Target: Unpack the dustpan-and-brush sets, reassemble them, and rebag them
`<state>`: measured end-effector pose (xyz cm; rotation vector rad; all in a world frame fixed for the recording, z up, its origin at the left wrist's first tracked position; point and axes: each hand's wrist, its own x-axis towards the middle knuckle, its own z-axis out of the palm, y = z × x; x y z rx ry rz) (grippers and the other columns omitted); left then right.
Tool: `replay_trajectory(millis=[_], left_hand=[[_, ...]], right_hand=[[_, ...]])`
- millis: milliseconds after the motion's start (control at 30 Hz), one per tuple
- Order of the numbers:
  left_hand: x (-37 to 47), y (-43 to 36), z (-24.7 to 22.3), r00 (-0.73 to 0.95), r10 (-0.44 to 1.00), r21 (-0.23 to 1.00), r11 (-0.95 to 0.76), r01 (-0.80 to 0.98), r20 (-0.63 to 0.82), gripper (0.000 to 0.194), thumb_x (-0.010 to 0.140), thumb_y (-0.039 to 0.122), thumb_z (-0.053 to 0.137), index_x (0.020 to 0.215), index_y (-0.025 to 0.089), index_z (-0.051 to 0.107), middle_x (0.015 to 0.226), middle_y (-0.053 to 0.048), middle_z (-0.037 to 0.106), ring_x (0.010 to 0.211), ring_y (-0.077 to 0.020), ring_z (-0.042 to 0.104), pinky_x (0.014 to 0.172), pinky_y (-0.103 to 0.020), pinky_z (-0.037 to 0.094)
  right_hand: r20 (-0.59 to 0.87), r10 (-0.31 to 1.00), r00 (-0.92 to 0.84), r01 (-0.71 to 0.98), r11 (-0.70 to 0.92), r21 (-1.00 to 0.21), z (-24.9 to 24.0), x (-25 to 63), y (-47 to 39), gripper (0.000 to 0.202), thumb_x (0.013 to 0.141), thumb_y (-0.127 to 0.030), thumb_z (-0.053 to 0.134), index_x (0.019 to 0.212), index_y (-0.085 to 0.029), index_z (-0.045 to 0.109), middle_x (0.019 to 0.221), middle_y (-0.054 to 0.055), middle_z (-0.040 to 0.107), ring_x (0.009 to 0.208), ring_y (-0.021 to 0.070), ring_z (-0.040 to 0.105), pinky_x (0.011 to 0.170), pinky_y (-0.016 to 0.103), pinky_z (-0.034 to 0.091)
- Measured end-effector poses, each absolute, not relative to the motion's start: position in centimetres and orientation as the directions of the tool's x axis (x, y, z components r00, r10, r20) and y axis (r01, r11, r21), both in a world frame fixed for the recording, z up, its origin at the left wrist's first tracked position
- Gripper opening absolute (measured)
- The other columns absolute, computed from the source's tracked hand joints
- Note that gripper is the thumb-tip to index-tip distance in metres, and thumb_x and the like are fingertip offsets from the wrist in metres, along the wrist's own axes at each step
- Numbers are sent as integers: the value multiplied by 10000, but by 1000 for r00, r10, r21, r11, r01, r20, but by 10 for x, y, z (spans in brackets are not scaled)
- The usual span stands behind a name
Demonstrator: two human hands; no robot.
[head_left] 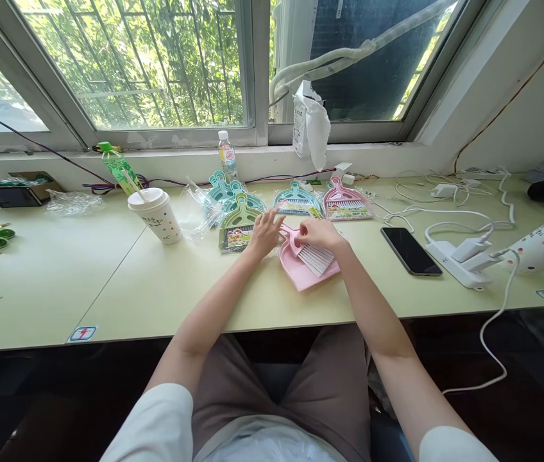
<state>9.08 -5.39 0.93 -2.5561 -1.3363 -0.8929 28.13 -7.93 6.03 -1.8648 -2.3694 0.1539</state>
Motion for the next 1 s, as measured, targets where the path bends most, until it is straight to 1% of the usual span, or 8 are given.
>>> replay_trajectory(millis=[100, 233, 400, 500, 600, 767, 900, 1000], left_hand=[[89, -54, 7, 568, 678, 1, -642, 767, 467, 473, 890, 42, 393, 1317, 182, 539, 1503, -140, 478, 1436, -265, 391, 1215, -508, 237], [90, -56, 7, 627, 685, -52, -658, 751, 371, 390, 922, 84, 384, 1241, 188, 583, 1308, -139, 610, 1237, -260, 565, 1201, -559, 251], [89, -55, 6, 629, 679, -88, -650, 755, 378, 399, 890, 69, 406, 1224, 184, 590, 1235, -140, 616, 1158, -266, 580, 1192, -550, 259], [88, -54, 5, 637, 663, -79, -666, 742, 393, 405, 856, 60, 425, 1207, 179, 588, 1219, -133, 614, 1168, -265, 563, 1208, -518, 231], [89, -56, 6, 632, 666, -1, -688, 726, 396, 405, 828, 59, 442, 1186, 194, 575, 1229, -103, 618, 1185, -246, 552, 1216, -487, 211], [91, -60, 9, 673, 644, 138, -752, 645, 365, 408, 877, 230, 519, 1282, 190, 534, 1272, -92, 622, 1189, -231, 567, 1176, -435, 265], [92, -60, 12, 702, 637, 76, -756, 650, 319, 399, 940, 342, 525, 1312, 201, 553, 1226, -105, 643, 1129, -241, 597, 1027, -372, 389], [92, -59, 14, 735, 608, -6, -770, 639, 301, 395, 984, 345, 477, 1354, 217, 531, 1207, -111, 641, 1100, -235, 605, 952, -348, 415]], right_hand=[[22, 965, -262, 947, 262, -186, 63, 277, -83, 239, 778, -438, 640, 809, -202, 656, 968, 45, 730, 881, 186, 635, 632, 269, 340], [7, 966, -258, 954, 256, -159, 67, 272, -87, 245, 760, -451, 669, 808, -211, 669, 944, 37, 737, 886, 196, 644, 635, 272, 351], [13, 970, -242, 964, 242, -110, 67, 269, -89, 209, 765, -409, 676, 822, -208, 682, 963, 47, 734, 899, 202, 650, 653, 275, 370], [54, 976, -213, 973, 217, -76, 62, 272, -85, 176, 778, -338, 667, 881, -198, 688, 1016, 68, 730, 914, 209, 654, 667, 278, 384], [98, 971, -219, 970, 227, -89, 57, 280, -79, 213, 812, -252, 622, 1009, -198, 681, 1121, 80, 717, 974, 208, 653, 705, 278, 399], [72, 969, -237, 956, 246, -163, 55, 294, -73, 210, 802, -229, 621, 999, -225, 692, 1132, 35, 727, 1001, 195, 657, 723, 270, 408], [73, 971, -227, 958, 236, -160, 59, 295, -74, 201, 785, -211, 635, 973, -232, 705, 1113, 22, 739, 1014, 200, 660, 734, 269, 414], [73, 969, -235, 958, 243, -151, 60, 296, -74, 197, 785, -211, 646, 970, -230, 710, 1119, 31, 737, 1024, 203, 660, 749, 270, 418]])
